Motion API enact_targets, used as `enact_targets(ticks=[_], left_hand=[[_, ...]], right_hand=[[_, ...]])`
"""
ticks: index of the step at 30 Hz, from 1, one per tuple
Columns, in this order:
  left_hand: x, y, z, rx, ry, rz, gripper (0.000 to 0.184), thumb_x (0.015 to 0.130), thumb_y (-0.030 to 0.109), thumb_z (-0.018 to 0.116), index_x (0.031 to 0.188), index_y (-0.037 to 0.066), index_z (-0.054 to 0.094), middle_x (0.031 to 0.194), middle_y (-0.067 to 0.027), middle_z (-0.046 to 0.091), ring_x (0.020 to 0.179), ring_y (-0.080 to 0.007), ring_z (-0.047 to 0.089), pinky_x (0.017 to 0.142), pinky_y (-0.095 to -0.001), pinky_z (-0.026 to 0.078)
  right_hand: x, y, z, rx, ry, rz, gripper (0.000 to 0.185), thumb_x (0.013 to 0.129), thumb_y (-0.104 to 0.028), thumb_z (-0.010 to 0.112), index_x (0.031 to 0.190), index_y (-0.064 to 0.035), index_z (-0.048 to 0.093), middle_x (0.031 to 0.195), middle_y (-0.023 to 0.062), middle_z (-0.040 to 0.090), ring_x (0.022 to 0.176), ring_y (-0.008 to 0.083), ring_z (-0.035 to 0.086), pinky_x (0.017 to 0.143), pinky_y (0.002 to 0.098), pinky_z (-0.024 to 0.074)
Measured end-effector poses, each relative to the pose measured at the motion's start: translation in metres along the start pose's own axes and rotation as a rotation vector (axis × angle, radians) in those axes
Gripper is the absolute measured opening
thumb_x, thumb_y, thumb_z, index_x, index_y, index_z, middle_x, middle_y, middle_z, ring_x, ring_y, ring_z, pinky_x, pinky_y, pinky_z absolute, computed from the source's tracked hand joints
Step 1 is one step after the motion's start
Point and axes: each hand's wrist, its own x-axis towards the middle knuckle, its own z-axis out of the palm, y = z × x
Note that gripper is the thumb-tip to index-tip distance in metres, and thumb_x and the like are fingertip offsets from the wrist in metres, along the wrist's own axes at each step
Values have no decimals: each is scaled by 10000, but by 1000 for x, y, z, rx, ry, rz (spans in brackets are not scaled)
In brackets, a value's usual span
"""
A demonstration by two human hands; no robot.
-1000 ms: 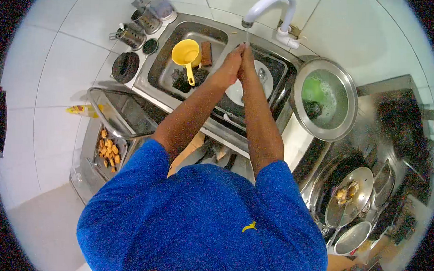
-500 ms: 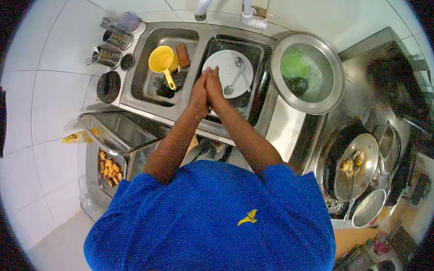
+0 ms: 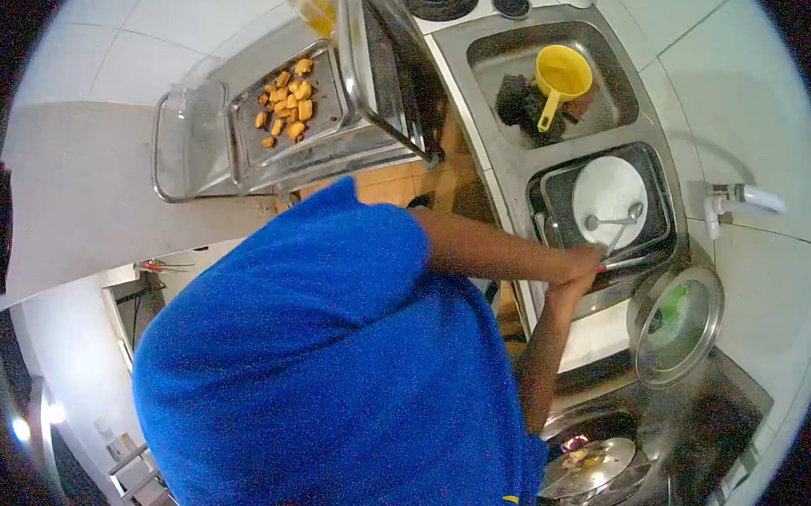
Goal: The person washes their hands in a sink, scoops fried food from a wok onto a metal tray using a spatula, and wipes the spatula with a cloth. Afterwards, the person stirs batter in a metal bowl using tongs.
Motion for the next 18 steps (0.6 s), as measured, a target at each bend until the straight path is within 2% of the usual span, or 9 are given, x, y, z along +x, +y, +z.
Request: enact_targets(ticks=[1,3,4,7,9,11,14,16,18], left_hand=[[-11,3,-11,55,8,45,381,872,322,313,1005,-8,452,969,-130,486,925,-179,462,783,-310,354],[-36,27,-40,179,28,-235,347,835,326,362,843,2,485,753,-93,490,753,-172,500,672,-337,390],[-41,27,-54,182,1,-300,345,836,330,365,835,7,487,740,-89,485,731,-169,489,653,-335,384],[-68,31,-83,134,-105,-328,340,841,340,373,813,23,493,699,-75,469,664,-161,459,593,-326,367],[-95,37,-109,120,-230,-370,337,844,346,378,798,34,496,672,-65,459,619,-156,438,554,-321,356],[-121,31,-161,124,-435,-510,336,847,353,384,784,44,500,645,-56,449,575,-150,418,514,-315,345],[-141,24,-210,179,-710,-775,336,852,363,392,761,60,505,604,-42,434,508,-142,387,455,-307,328],[-146,18,-243,267,-815,-961,337,855,370,397,747,71,509,577,-32,424,463,-137,367,415,-302,316],[-152,7,-274,427,-855,-1088,339,858,377,403,732,82,513,549,-23,414,418,-131,346,376,-296,305]], right_hand=[[-13,7,0,-31,0,-2,341,837,-317,391,945,4,428,909,137,449,815,235,427,726,341,367],[-43,20,-4,-86,3,9,322,834,-302,397,912,8,436,872,135,455,782,229,428,707,340,370],[-63,30,-5,-117,0,8,314,833,-295,400,895,10,441,853,134,458,766,226,429,697,340,371],[-117,56,-1,-187,-28,13,292,829,-273,408,845,16,453,797,130,467,716,218,432,667,339,375],[-157,75,13,-248,-74,22,282,827,-258,414,812,20,462,760,127,473,682,212,433,647,338,377],[-212,101,35,-308,-94,17,276,825,-244,420,778,23,471,722,125,479,649,206,435,628,338,380],[-253,146,72,-387,-100,-201,273,821,-222,429,728,29,483,666,121,488,599,197,437,598,337,383],[-277,179,62,-514,-72,-308,276,819,-207,435,695,33,492,629,119,494,566,191,439,578,336,386],[-331,181,12,-763,-17,-131,241,819,-233,464,792,-19,571,657,146,560,597,217,530,582,361,433]])
